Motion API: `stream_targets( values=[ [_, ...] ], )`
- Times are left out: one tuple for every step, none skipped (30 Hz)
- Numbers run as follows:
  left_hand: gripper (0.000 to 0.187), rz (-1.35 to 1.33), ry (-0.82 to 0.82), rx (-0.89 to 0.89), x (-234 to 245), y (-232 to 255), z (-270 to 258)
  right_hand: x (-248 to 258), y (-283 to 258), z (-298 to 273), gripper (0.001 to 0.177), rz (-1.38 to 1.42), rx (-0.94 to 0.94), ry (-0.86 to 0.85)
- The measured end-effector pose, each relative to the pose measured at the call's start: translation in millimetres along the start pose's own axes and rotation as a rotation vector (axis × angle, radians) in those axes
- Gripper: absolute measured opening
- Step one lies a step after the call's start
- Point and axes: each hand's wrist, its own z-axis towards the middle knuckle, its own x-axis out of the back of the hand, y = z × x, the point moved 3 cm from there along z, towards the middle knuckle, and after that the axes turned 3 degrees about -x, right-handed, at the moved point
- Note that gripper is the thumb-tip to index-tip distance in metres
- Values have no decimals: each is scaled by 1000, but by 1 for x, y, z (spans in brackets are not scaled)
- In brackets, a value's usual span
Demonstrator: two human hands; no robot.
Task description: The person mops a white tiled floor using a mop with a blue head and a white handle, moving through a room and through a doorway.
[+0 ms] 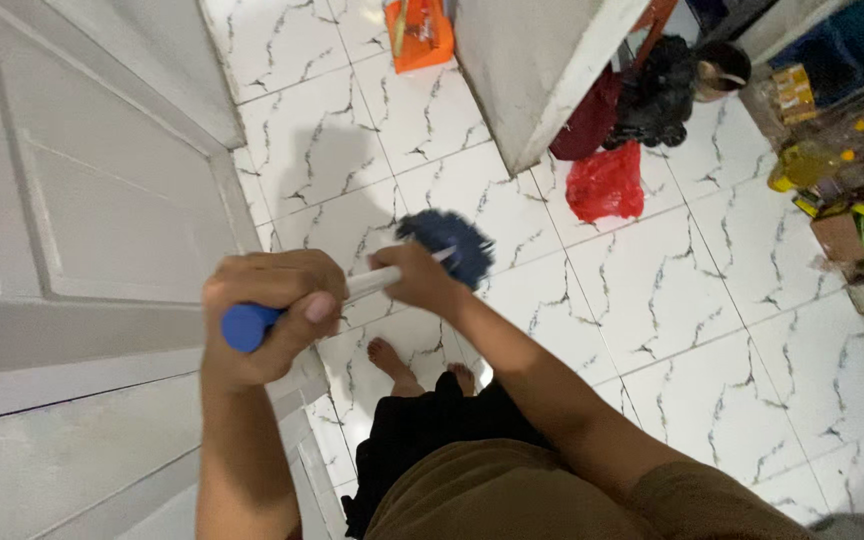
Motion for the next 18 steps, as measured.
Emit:
stream_targets(
  values=[
    [37, -37, 0, 25, -9, -11, -5, 10, 15, -8, 5, -69, -18, -2],
    [36, -28, 16, 80, -17, -23, -10, 18, 30, -14, 4, -111, -34, 28],
    [36, -18, 31, 135, -28, -36, -16, 25, 45, -19, 5, -154, -51, 58],
    [36, -7, 44, 189, -39, -50, -22, 33, 61, -23, 6, -196, -68, 90],
    [37, 12, 49, 196, -51, -62, -27, 43, 76, -29, 5, -192, -61, 95],
    [38, 30, 53, 208, -62, -74, -33, 53, 90, -37, 4, -185, -59, 97],
    [39, 49, 56, 219, -72, -84, -40, 59, 102, -43, 4, -177, -56, 100],
    [38, 35, 60, 214, -82, -93, -46, 63, 114, -49, 4, -194, -96, 84],
    [37, 22, 64, 209, -90, -101, -53, 65, 125, -53, 5, -210, -136, 68],
    [37, 11, 71, 205, -95, -106, -60, 64, 134, -56, 7, -226, -172, 49],
    [36, 34, 89, 249, -97, -111, -68, 61, 140, -59, 6, -229, -157, 42],
    [35, 61, 107, 293, -96, -114, -75, 55, 146, -58, 5, -232, -137, 35],
    [35, 89, 126, 336, -94, -115, -83, 48, 151, -57, 4, -235, -117, 27],
    [35, 100, 134, 393, -89, -116, -89, 39, 156, -55, 4, -264, -150, 9],
    [35, 111, 143, 450, -81, -116, -96, 26, 159, -52, 4, -293, -182, -9],
    [35, 123, 156, 509, -72, -114, -104, 11, 160, -50, 5, -322, -212, -32],
    [36, 110, 179, 492, -62, -108, -111, -1, 157, -49, 12, -247, -144, -24],
    [36, 94, 198, 473, -51, -102, -114, -10, 151, -46, 24, -174, -79, -14]
  ],
)
